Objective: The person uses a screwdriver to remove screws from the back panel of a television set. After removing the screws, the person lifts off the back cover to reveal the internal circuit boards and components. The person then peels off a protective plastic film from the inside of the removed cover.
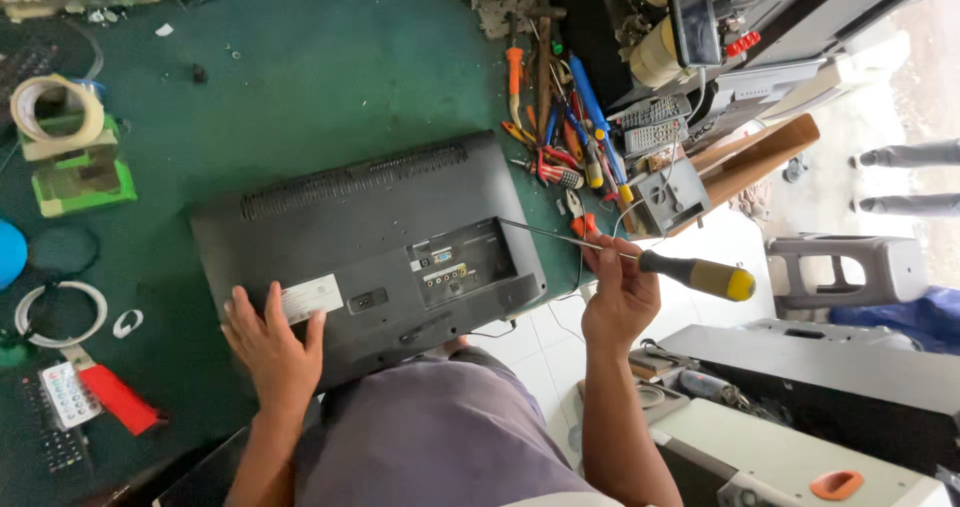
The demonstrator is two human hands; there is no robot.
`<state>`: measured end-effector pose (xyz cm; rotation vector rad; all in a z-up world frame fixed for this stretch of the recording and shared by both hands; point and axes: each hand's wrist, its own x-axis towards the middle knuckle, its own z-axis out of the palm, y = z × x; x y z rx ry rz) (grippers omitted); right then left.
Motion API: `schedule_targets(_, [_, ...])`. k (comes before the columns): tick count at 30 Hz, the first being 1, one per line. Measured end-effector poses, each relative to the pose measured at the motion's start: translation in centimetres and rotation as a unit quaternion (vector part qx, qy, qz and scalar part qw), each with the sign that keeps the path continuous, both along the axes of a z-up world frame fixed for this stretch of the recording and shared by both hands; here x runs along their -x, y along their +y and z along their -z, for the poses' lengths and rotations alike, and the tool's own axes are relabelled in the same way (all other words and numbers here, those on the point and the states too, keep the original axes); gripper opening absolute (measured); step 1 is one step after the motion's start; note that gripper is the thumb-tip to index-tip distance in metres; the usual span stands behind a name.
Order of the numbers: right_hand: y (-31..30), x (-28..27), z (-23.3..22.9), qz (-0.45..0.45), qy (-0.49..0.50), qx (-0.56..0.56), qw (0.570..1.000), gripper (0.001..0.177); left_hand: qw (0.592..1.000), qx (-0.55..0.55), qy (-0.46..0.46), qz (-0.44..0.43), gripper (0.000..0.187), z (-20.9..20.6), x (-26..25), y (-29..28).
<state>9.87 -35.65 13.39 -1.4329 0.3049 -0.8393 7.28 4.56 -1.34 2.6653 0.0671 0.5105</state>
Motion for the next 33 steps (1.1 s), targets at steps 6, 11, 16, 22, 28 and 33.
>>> schedule_targets(6, [-4.9, -6.5, -0.7, -0.064, 0.017, 0.045, 0.997, 0.008, 0.999, -0.023, 0.034, -0.034, 0.073, -1.6, 0.0, -2.6])
schedule_targets(11, [-8.7, -11.4, 0.5, -0.113, 0.038, 0.102, 0.988, 0.009, 0.996, -0.062, -0.040, -0.043, 0.073, -3.4, -1.2, -4.7])
schedule_targets(16, [-11.2, -14.5, 1.5, -0.184, 0.037, 0.138, 0.973, 0.007, 0.987, -0.066, -0.018, -0.146, 0.054, -2.5, -0.7, -5.6])
schedule_targets(22, [-11.1, -16.9, 1.0, -0.220, -0.009, 0.140, 0.965, 0.006, 0.988, -0.024, -0.009, -0.149, 0.051, -0.9, -0.9, -4.7])
schedule_targets(28, [-7.6, -17.3, 0.1, -0.233, 0.017, 0.131, 0.963, 0.010, 0.981, 0.020, 0.057, -0.187, 0.063, -0.4, -1.0, -3.9])
schedule_targets(33, [-5.1, -17.3, 3.9, -0.243, -0.035, 0.057, 0.968, 0.010, 0.968, -0.035, 0.062, -0.241, 0.073, 0.7, -2.0, -2.4])
